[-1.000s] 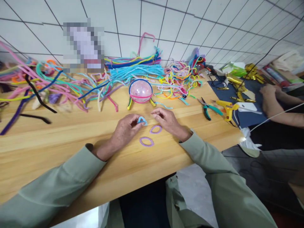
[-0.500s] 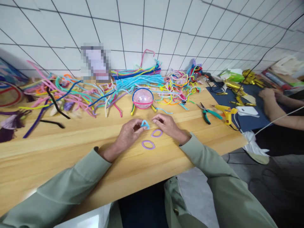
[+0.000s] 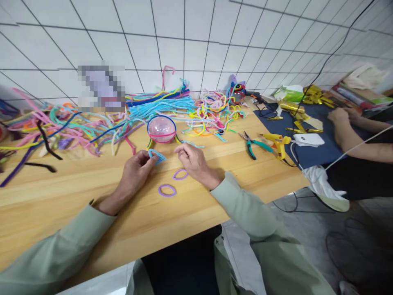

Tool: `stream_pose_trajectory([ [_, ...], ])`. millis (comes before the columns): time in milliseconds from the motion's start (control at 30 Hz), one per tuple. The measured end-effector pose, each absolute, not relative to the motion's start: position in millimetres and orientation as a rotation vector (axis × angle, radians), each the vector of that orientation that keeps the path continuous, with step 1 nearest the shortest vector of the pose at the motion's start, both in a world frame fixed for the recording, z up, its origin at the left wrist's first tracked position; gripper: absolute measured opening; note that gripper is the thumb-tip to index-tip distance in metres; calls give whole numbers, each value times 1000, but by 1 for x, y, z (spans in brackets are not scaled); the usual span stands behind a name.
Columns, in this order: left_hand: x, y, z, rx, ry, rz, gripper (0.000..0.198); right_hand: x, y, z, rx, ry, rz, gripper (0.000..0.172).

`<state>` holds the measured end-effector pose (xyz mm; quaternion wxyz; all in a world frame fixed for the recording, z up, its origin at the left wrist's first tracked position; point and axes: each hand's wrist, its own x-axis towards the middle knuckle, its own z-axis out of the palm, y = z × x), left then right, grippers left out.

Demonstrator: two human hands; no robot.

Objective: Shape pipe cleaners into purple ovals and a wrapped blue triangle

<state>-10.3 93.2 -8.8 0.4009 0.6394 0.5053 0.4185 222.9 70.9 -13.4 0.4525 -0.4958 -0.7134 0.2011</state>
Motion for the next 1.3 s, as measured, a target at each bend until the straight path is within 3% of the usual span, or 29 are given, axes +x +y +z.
stream_pose_trajectory([
  [200,-19,86,6,1421,1393,899,39,222,70,-14,-1253,-1798,523,28],
  [400,-17,83,4,1329,1341,947,51,226,72,-17,-1288,-1781,575,25],
  [567,-18,86,-8,1405,1270,937,49,237,76,-8,-1321,-1687,583,26],
  [900,-9,93,-12,1498,1061,1017,37,269,99,-4,-1445,-1540,317,28],
  [1100,-6,92,-14,1504,963,1071,28,323,134,33,-1725,-1442,129,30],
  [1300,-2,90,-20,1576,864,1035,19,360,193,79,-2426,-1983,-261,37],
])
